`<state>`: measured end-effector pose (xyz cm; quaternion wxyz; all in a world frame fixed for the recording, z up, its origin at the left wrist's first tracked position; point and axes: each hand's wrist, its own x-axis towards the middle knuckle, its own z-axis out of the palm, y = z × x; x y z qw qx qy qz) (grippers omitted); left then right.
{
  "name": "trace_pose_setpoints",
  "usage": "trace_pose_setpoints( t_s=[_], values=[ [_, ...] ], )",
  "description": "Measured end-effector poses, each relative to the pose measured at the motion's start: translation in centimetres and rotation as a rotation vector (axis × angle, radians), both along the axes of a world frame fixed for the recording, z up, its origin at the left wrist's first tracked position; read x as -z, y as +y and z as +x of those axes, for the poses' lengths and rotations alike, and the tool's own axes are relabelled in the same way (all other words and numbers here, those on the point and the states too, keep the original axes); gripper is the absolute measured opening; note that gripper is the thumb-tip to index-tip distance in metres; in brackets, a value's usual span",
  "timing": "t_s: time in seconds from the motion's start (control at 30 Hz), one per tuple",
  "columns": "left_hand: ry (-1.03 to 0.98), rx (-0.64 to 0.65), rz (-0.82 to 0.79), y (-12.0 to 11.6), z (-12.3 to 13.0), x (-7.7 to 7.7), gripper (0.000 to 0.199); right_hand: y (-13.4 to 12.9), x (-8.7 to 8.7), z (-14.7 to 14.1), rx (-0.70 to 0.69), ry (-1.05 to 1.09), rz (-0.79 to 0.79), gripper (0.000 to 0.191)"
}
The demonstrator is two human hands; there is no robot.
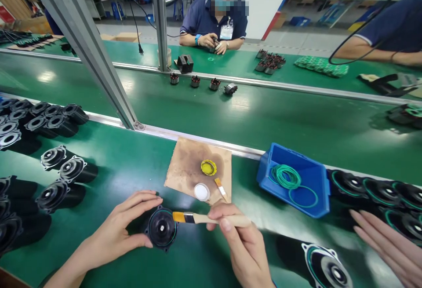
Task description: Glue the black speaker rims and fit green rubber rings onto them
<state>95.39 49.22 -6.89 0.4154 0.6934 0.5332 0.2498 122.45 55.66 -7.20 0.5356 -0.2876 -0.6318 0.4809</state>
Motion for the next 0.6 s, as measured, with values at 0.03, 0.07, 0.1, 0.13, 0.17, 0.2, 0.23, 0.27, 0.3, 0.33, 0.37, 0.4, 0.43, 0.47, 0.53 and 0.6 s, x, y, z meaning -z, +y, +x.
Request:
trace_pose_setpoints(
  t_s=[0.03,0.07,0.1,0.13,0.17,0.2,0.23,0.27,0.3,0.33,0.37,0.4,0.43,0.47,0.53,0.6],
  values=[
    [0.000,0.004,0.008,0.0,0.0,-0.1,0.065,0.1,-0.2,0.0,-0.005,-0.003,0.014,0.016],
    [-0.001,0.008,0.017,0.0,0.0,-0.1,0.065,0.1,-0.3,0.0,-0.006,-0.009,0.026,0.016],
    [-0.001,0.011,0.026,0.1,0.0,-0.2,0.065,0.2,-0.5,0.0,-0.003,-0.020,0.036,0.017],
    [-0.002,0.014,0.035,0.1,0.0,-0.3,0.065,0.2,-0.6,-0.1,0.000,-0.034,0.042,0.018],
    [-0.003,0.016,0.042,0.2,0.0,-0.4,0.065,0.3,-0.6,-0.1,0.002,-0.050,0.048,0.019],
    [-0.005,0.020,0.049,0.2,0.0,-0.5,0.065,0.3,-0.7,-0.1,-0.002,-0.067,0.054,0.020],
    [-0.007,0.023,0.053,0.2,0.0,-0.5,0.065,0.4,-0.7,-0.1,-0.010,-0.081,0.060,0.020],
    [-0.009,0.026,0.058,0.3,0.0,-0.6,0.064,0.3,-0.7,-0.1,-0.018,-0.091,0.065,0.020],
    [-0.010,0.027,0.063,0.3,0.0,-0.6,0.062,0.3,-0.7,0.0,-0.025,-0.094,0.074,0.020],
    [-0.011,0.027,0.071,0.3,0.0,-0.6,0.061,0.2,-0.6,0.0,-0.028,-0.092,0.085,0.019],
    [-0.010,0.026,0.080,0.3,0.0,-0.6,0.060,0.0,-0.5,0.1,-0.026,-0.090,0.092,0.019],
    [-0.006,0.025,0.087,0.2,-0.1,-0.5,0.059,-0.2,-0.4,0.2,-0.021,-0.088,0.095,0.018],
    [0.001,0.022,0.092,0.2,-0.1,-0.5,0.059,-0.5,-0.3,0.4,-0.014,-0.085,0.101,0.018],
    [0.009,0.019,0.094,0.1,-0.1,-0.4,0.059,-0.8,-0.3,0.5,-0.006,-0.085,0.110,0.017],
    [0.031,0.005,0.090,0.0,0.1,-0.3,0.058,-1.6,-0.1,0.7,0.017,-0.088,0.140,0.016],
    [0.058,-0.019,0.091,-0.2,0.4,-0.2,0.057,-2.4,-0.2,0.8,0.044,-0.097,0.188,0.016]
  ],
)
